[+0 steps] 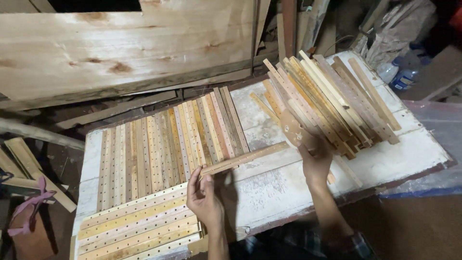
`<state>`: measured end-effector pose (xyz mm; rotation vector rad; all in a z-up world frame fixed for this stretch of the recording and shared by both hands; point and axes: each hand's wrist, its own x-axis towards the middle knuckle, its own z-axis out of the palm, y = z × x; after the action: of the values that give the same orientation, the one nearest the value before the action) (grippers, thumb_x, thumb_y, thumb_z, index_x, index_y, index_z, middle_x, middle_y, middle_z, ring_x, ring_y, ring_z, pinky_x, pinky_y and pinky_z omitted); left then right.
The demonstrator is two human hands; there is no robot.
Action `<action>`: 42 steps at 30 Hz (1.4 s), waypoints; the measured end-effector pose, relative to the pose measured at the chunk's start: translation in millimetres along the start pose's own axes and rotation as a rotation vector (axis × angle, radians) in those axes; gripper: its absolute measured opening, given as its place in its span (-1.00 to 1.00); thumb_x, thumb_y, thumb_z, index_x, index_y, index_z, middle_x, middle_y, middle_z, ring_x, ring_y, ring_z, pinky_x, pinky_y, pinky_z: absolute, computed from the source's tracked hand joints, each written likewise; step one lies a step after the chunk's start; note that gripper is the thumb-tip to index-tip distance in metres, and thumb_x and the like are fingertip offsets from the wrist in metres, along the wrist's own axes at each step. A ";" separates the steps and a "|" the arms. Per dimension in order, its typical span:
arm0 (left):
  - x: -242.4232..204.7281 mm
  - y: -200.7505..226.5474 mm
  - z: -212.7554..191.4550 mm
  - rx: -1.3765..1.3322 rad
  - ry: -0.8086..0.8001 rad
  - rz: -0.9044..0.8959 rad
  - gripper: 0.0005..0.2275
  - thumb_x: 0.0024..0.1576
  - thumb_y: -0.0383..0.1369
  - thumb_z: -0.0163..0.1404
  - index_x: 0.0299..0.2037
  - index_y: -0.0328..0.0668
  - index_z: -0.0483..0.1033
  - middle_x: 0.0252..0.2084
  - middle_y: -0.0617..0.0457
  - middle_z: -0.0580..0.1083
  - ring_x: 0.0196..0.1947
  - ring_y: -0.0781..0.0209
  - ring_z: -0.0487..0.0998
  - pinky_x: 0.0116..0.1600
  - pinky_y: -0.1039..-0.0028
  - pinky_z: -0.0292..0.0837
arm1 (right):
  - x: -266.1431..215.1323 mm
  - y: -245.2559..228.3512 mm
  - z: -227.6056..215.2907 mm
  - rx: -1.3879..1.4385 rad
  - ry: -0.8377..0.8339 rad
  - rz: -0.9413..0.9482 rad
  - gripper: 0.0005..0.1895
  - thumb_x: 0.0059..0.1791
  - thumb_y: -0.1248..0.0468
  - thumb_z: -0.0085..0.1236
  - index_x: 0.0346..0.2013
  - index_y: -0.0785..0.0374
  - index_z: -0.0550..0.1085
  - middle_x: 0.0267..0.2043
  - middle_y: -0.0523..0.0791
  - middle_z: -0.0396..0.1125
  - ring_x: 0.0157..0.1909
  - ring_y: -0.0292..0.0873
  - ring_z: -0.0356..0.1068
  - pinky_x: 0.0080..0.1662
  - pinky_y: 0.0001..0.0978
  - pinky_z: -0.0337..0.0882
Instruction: Arranging wooden slats in a row on a workbench and aligning them using a wooden block.
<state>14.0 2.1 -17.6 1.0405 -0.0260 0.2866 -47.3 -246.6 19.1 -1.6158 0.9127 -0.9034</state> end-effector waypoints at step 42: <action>4.3 5.7 21.0 -0.669 0.178 -0.553 -0.52 0.08 -0.52 0.08 0.26 -0.34 0.35 0.04 -0.14 0.50 0.13 0.00 0.51 0.29 0.25 0.44 | -90.2 -18.4 71.8 -0.467 -0.500 -0.949 -0.17 -0.17 0.79 -0.18 0.28 0.05 0.36 0.28 0.05 0.34 0.29 0.17 0.37 0.30 0.02 0.39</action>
<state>19.2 -12.1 -1.5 0.3256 0.3049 -0.1363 -19.5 -133.5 12.9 -2.6036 -0.0639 -0.8399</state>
